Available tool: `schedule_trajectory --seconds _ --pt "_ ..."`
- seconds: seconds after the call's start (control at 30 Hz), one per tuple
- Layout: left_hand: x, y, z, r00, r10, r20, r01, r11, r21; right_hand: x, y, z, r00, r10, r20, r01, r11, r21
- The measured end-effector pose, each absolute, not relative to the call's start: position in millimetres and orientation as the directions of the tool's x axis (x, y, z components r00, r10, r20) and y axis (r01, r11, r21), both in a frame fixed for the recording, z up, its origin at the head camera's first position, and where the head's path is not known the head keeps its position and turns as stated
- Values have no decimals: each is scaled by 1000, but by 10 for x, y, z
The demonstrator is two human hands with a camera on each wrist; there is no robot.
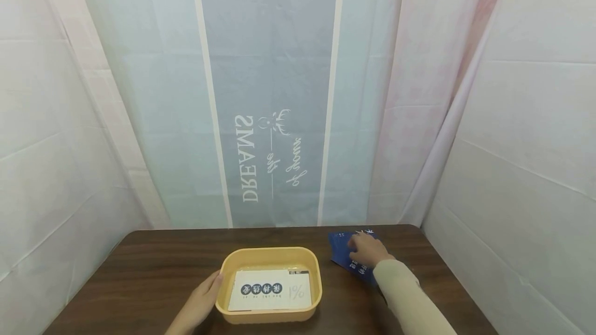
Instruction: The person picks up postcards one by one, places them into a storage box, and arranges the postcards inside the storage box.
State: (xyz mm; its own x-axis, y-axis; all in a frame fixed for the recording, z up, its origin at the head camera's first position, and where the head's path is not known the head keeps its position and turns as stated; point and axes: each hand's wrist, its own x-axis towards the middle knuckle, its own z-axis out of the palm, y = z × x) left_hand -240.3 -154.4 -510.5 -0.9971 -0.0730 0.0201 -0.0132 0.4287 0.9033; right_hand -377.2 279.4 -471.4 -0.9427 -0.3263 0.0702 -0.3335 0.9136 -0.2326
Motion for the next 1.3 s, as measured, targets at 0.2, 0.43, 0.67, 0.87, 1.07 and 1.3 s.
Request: schedule_trajectory --seconds 0.2,0.43,0.67,0.87,1.07,1.3 --pt "-2403 -1547 -5091 -997 -77 18 -17 431 902 -3785 2987 -4801 -962 -267 55 -273 928 -255" --pt "-2392 -1541 -5063 -997 -72 20 -13 436 900 -3811 3098 -4821 -977 -214 -9 -204 945 -256" --pt "-2397 -1535 -5071 -997 -72 17 -16 434 901 -3785 3085 -4818 -982 -182 -48 -165 956 -243" --pt "-2397 -1535 -5091 -997 -73 20 -13 430 903 -3784 3053 -4801 -983 -178 -45 -162 957 -242" --pt "-2403 -1547 -5092 -997 -79 5 -30 436 899 -3807 3026 -4815 -984 -169 -57 -148 950 -275" --pt "-2379 -1541 -5075 -997 -70 18 -14 428 903 -3840 3034 -4836 -984 -125 -127 -84 953 -290"
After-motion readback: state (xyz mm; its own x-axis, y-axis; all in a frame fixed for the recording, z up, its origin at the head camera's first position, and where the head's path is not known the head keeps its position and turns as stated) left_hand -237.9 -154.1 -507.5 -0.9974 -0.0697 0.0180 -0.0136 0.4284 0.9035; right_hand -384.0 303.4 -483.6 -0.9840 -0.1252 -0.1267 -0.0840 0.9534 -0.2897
